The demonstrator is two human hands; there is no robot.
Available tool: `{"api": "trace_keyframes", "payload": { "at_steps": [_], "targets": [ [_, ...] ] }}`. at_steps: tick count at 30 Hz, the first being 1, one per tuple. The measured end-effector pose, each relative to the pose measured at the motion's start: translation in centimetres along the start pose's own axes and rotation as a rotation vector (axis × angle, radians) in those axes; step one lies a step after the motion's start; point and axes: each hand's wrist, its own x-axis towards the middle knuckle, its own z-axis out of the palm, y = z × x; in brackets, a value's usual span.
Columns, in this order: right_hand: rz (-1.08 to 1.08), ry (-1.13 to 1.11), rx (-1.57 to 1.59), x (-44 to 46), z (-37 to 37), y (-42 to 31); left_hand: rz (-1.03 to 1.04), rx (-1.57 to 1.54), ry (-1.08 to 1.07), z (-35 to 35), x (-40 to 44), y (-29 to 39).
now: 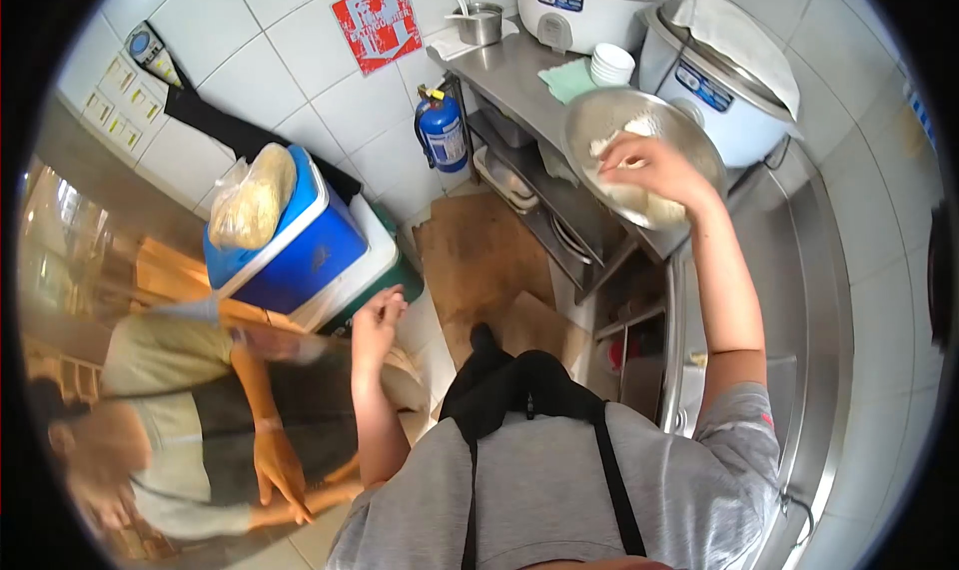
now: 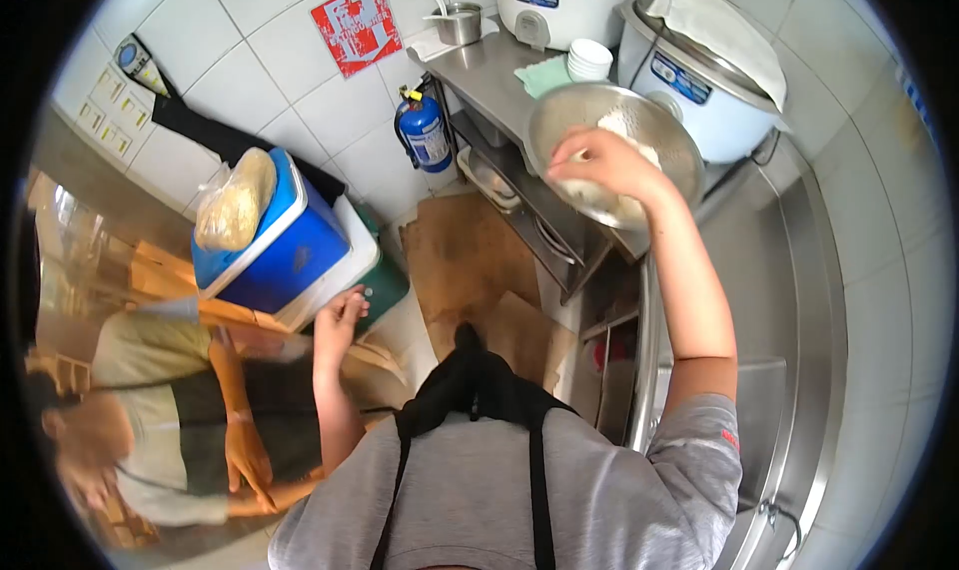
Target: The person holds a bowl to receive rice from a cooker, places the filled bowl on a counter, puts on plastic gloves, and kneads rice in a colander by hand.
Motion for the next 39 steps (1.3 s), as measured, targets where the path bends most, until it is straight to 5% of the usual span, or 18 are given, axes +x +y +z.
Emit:
{"api": "trace_keyframes", "payload": {
  "at_steps": [5, 8, 10, 16, 19, 25, 27, 30, 31, 32, 34, 39],
  "targets": [
    [-0.055, -0.226, -0.486, 12.9, -1.7, 2.7, -0.011, -0.033, 0.096, -1.6, 13.2, 0.3],
    [0.439, -0.34, -0.409, 19.2, -7.1, 3.3, 0.151, -0.134, 0.001, -1.6, 22.3, -0.6],
    [0.557, -0.284, -0.511, 22.5, -11.2, 5.5, 0.407, -0.023, -0.058, -0.2, 27.4, 1.0],
    [0.455, 0.236, -0.417, 25.3, -21.7, 12.3, 0.42, -0.159, -0.603, 9.7, 38.0, 7.7],
    [0.435, 0.256, -0.764, 25.3, -27.0, 14.2, 0.368, -0.145, -0.86, 13.6, 41.9, 11.2],
    [0.669, 0.475, -1.075, 24.9, -37.3, 14.4, 0.626, 0.09, -0.805, 19.4, 49.6, 14.3],
    [1.154, 0.417, -1.362, 21.7, -41.7, 18.3, 0.513, 0.067, -0.867, 20.5, 52.2, 14.7],
    [1.327, 0.005, -1.275, 15.6, -42.6, 23.8, 0.502, 0.006, -0.932, 22.4, 55.5, 14.8],
    [1.41, 0.17, -1.217, 14.3, -40.8, 25.8, 0.474, -0.001, -0.967, 23.1, 56.4, 15.2],
    [1.459, -0.255, -1.484, 13.2, -40.7, 28.6, 0.464, -0.024, -1.0, 23.8, 57.2, 15.8],
    [1.532, 0.89, -1.319, 13.9, -37.0, 27.8, 0.439, -0.071, -1.064, 25.2, 58.5, 16.6],
    [1.267, 0.736, -1.316, 12.5, -37.4, 27.5, 0.496, -0.069, -1.25, 29.3, 61.5, 18.1]
  ]
}}
